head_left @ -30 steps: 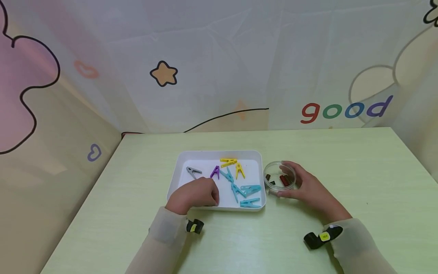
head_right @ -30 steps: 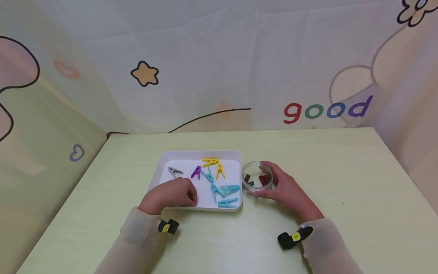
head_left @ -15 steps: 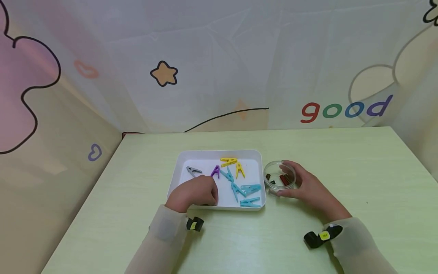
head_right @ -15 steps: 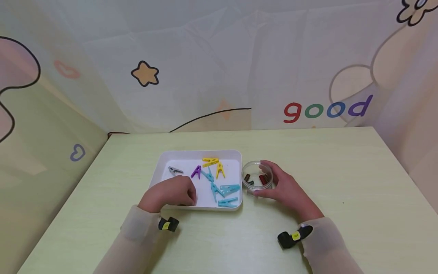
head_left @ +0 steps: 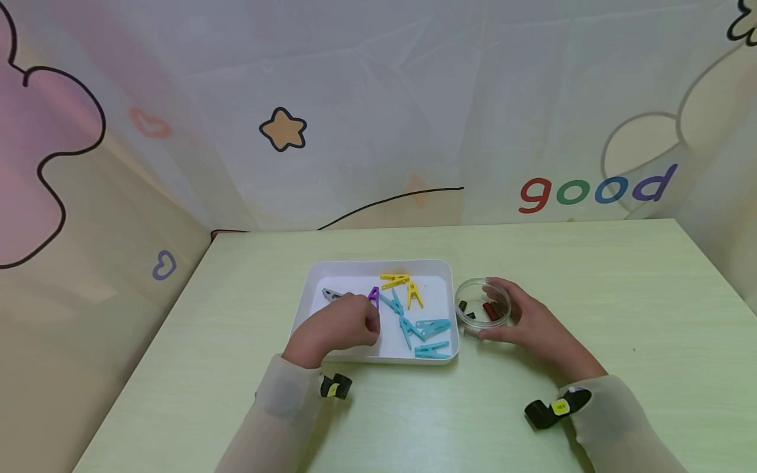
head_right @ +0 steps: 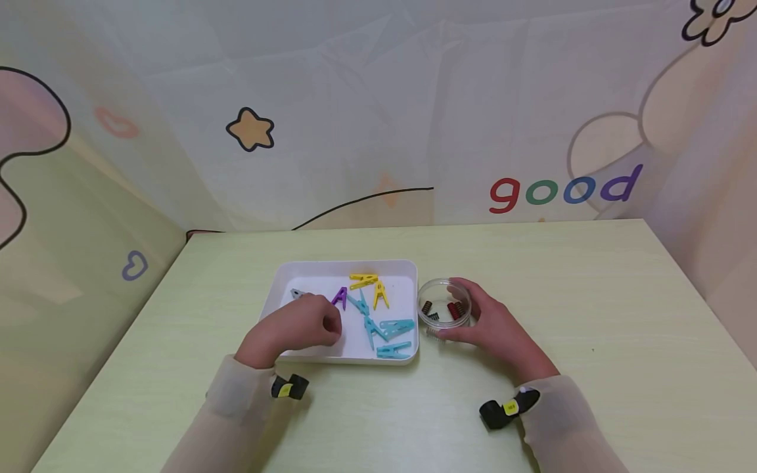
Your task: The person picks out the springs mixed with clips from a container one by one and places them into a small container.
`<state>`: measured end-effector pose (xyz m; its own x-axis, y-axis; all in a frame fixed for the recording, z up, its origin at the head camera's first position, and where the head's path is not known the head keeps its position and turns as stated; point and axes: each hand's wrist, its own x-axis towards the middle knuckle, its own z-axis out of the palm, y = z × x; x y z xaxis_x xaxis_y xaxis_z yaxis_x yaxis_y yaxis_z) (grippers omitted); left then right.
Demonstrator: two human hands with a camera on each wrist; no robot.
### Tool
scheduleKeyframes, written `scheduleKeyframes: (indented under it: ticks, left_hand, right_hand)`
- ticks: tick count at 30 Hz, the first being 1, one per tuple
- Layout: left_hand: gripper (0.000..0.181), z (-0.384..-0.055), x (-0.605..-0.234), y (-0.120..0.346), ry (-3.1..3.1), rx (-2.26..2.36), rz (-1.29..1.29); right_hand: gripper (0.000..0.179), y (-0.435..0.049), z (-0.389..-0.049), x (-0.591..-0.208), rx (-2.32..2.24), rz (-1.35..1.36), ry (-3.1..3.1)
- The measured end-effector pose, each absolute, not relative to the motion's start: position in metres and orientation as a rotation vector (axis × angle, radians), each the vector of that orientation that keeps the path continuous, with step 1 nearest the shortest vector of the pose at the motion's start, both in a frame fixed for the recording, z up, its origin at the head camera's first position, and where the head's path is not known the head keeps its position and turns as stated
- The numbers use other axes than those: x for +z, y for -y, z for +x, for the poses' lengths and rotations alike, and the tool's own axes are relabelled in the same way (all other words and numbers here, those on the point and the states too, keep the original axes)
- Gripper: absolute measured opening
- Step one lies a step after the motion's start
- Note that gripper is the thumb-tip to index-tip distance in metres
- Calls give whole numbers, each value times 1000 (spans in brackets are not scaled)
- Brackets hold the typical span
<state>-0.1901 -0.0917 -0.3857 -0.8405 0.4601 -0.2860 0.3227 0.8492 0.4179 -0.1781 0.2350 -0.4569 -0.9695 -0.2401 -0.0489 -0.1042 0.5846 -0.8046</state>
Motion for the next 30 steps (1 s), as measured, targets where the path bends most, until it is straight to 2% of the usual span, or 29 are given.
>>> scheduleKeyframes:
  ticks: [10, 30]
  left_hand:
    - [8, -191, -386, 91, -2704, 574, 658]
    - [12, -188, -383, 83, -2785, 677, 812]
  right_hand:
    - [101, -235, -178, -456, -1338, -272, -2651]
    - [102, -235, -178, -457, -1344, -260, -2641]
